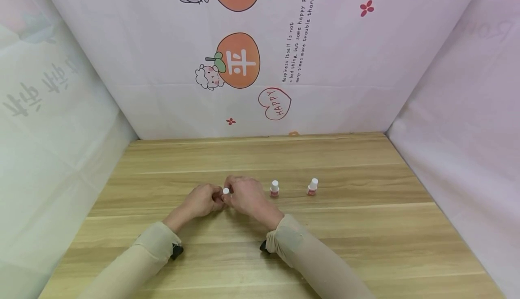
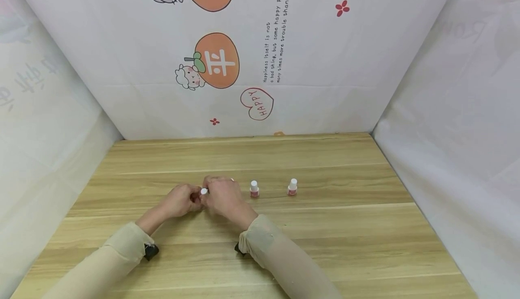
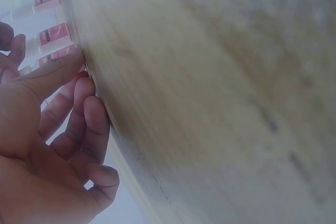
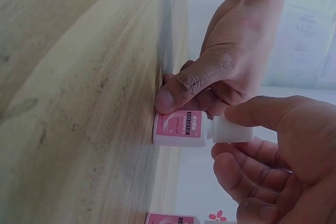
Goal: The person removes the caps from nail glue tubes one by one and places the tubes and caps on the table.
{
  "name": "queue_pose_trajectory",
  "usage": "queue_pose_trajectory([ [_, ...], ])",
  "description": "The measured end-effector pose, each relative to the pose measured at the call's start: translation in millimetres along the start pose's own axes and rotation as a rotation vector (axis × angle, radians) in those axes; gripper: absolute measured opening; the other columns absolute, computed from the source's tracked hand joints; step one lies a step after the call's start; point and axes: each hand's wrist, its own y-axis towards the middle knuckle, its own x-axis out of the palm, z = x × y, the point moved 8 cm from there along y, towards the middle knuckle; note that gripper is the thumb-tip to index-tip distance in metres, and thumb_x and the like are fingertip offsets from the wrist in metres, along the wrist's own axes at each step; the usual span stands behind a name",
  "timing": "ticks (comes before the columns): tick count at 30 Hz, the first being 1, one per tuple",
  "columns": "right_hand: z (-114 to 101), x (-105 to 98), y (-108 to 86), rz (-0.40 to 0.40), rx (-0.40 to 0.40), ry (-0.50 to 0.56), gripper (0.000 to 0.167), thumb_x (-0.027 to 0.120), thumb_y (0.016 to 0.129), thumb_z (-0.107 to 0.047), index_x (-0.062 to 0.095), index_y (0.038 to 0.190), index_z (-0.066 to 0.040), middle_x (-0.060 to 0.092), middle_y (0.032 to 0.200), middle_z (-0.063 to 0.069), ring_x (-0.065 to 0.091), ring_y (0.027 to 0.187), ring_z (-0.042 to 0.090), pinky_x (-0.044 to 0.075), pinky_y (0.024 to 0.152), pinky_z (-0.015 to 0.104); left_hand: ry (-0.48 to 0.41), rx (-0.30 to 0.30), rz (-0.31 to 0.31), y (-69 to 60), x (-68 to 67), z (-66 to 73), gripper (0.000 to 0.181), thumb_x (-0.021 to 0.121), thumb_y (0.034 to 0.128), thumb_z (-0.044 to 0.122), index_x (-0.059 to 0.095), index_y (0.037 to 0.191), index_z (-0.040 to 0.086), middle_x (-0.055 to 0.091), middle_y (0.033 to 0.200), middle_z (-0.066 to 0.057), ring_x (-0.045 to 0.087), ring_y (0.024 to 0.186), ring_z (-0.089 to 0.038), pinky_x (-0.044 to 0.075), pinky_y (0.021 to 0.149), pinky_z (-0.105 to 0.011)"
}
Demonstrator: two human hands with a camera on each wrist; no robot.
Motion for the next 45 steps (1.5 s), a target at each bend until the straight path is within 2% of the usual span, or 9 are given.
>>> queue_pose_trajectory([
  [10, -1.7, 0.0, 0.0, 0.023, -0.028, -0.015, 0.022, 0.071, 0.090, -0.038, 0.067, 0.106, -0.023, 0.071, 0.097, -0.009, 0.067, 0.083, 0.013, 0.053, 0.064, 0.030, 0.010, 0.019, 0.009, 0.4, 0.4, 1.0, 0.014, 0.076, 0.0816, 0.008, 0.063, 0.076, 0.013, 0.057, 0.066, 0.006, 0.046, 0.060, -0.007, 0.038, 0.058, -0.022],
  [18, -0.8, 0.6, 0.3, 0.022, -0.017, -0.014, 0.024, 0.072, 0.090, -0.042, 0.067, 0.104, -0.022, 0.067, 0.089, -0.010, 0.061, 0.075, 0.009, 0.049, 0.060, 0.026, 0.006, 0.007, -0.009, 0.3, 0.9, -0.9, 0.010, 0.074, 0.0804, 0.006, 0.068, 0.080, 0.014, 0.061, 0.069, 0.006, 0.048, 0.062, -0.007, 0.041, 0.060, -0.023],
  [28, -2.3, 0.6, 0.4, 0.019, -0.028, -0.008, 0.020, 0.072, 0.090, -0.036, 0.067, 0.105, -0.024, 0.071, 0.096, -0.009, 0.066, 0.084, 0.012, 0.053, 0.067, 0.030, -0.001, 0.016, 0.000, -0.4, 0.0, 0.7, 0.010, 0.074, 0.0802, 0.006, 0.069, 0.082, 0.014, 0.063, 0.070, 0.006, 0.049, 0.062, -0.006, 0.042, 0.061, -0.023],
  [39, -0.4, 2.3, 0.7, 0.007, -0.003, -0.007, 0.022, 0.072, 0.090, -0.040, 0.067, 0.102, -0.023, 0.066, 0.089, -0.009, 0.060, 0.077, 0.010, 0.049, 0.063, 0.027, 0.012, 0.015, -0.004, -0.9, 1.2, -0.4, 0.012, 0.075, 0.0795, 0.007, 0.067, 0.081, 0.016, 0.063, 0.070, 0.006, 0.050, 0.064, -0.006, 0.042, 0.062, -0.023],
  [45, -0.8, 1.2, 0.7, 0.015, -0.007, -0.005, 0.020, 0.071, 0.090, -0.039, 0.067, 0.103, -0.025, 0.069, 0.094, -0.010, 0.064, 0.082, 0.012, 0.051, 0.064, 0.029, 0.012, 0.007, -0.012, -0.4, 1.1, -0.3, 0.010, 0.075, 0.0816, 0.008, 0.068, 0.083, 0.015, 0.064, 0.071, 0.006, 0.051, 0.064, -0.006, 0.043, 0.062, -0.023],
])
